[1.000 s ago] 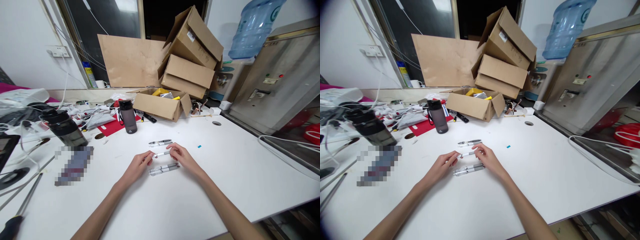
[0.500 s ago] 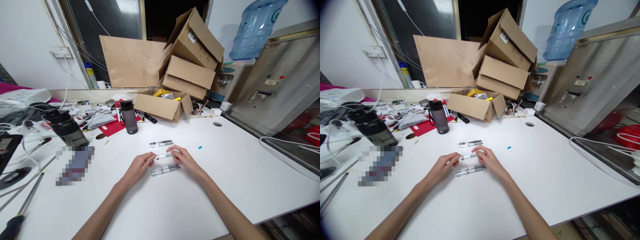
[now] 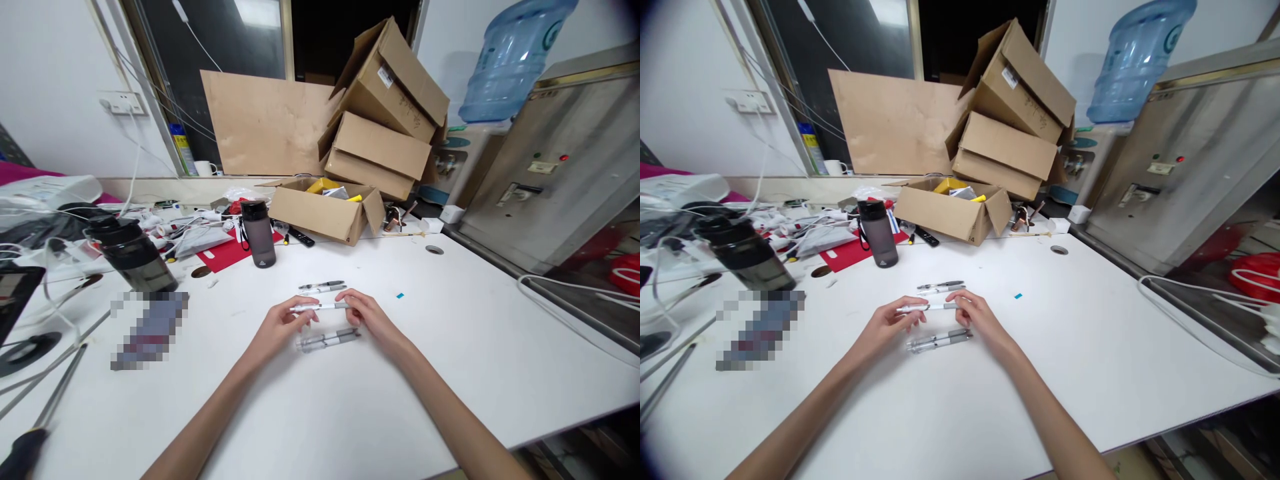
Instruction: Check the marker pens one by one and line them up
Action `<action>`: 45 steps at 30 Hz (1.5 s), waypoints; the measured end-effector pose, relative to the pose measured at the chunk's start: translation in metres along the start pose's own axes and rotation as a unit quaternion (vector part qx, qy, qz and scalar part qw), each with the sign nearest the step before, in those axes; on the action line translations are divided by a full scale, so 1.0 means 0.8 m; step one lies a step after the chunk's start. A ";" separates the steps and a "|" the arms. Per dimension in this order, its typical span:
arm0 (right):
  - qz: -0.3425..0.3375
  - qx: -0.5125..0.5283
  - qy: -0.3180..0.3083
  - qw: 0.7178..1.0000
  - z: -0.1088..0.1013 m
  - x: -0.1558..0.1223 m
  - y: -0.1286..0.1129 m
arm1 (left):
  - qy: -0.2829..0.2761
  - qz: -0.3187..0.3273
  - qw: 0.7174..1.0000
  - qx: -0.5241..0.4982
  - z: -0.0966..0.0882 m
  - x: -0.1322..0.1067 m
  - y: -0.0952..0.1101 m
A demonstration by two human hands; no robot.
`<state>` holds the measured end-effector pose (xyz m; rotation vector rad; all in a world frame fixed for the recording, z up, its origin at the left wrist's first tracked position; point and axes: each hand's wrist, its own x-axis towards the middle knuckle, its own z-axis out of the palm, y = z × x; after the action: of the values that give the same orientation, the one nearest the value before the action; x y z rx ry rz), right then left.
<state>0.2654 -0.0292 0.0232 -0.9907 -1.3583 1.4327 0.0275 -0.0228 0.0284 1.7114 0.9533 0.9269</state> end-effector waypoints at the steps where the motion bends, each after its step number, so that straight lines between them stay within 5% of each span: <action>1: -0.005 0.004 -0.007 1.000 0.001 -0.001 -0.001 | 0.007 -0.003 1.000 -0.021 0.000 0.001 -0.001; 13: -0.024 -0.053 -0.144 0.988 0.014 -0.012 -0.011 | 0.081 -0.028 0.974 -0.208 0.005 0.004 -0.005; 28: -0.105 -0.056 -0.063 0.991 0.019 -0.005 -0.002 | -0.076 -0.005 0.997 -0.011 0.023 -0.009 0.016; 33: -0.112 -0.058 -0.055 0.990 0.023 -0.006 -0.001 | -0.083 -0.008 0.996 0.010 0.029 -0.012 0.021; 38: -0.139 -0.066 0.039 0.987 0.021 -0.002 -0.005 | -0.073 -0.004 0.996 0.042 0.024 -0.009 0.013; 45: -0.136 0.100 0.112 0.979 0.014 0.004 -0.008 | -0.033 -0.025 0.995 0.094 0.009 -0.003 0.003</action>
<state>0.2544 -0.0291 0.0309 -0.7754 -1.1131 1.1860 0.0335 -0.0281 0.0287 1.8555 1.0618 0.7628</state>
